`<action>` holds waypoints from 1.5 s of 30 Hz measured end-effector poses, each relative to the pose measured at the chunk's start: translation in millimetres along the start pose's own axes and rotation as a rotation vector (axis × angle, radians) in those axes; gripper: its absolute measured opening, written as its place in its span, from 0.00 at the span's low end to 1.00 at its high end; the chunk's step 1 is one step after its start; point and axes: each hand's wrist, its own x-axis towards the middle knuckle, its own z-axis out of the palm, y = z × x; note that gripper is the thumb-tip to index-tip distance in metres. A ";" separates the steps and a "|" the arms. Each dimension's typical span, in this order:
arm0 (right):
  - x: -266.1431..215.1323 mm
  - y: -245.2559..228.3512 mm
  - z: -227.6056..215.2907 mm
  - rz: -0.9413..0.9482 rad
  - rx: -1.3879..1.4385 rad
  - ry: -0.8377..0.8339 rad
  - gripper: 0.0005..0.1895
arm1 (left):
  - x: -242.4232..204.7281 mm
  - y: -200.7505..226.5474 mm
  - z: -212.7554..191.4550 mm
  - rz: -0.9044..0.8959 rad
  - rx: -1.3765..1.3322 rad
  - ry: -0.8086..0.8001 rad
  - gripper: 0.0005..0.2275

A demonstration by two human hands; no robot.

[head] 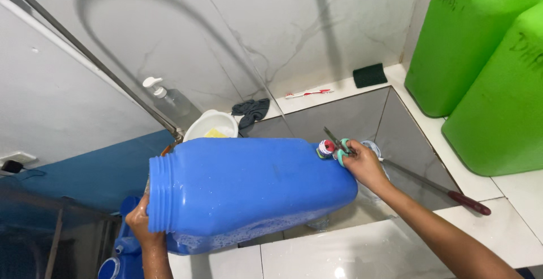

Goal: The person cuts the top off a blue plastic jerrycan with scissors, then scrubs the exterior and interior with a sponge and soap. They rinse the jerrycan and its red lid under running water, shake out excess water, and place the jerrycan upright in the sink.

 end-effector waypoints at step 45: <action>20.3 -72.9 -73.3 -0.592 -1.408 -0.604 0.12 | -60.6 -101.5 7.6 0.038 0.051 -0.013 0.18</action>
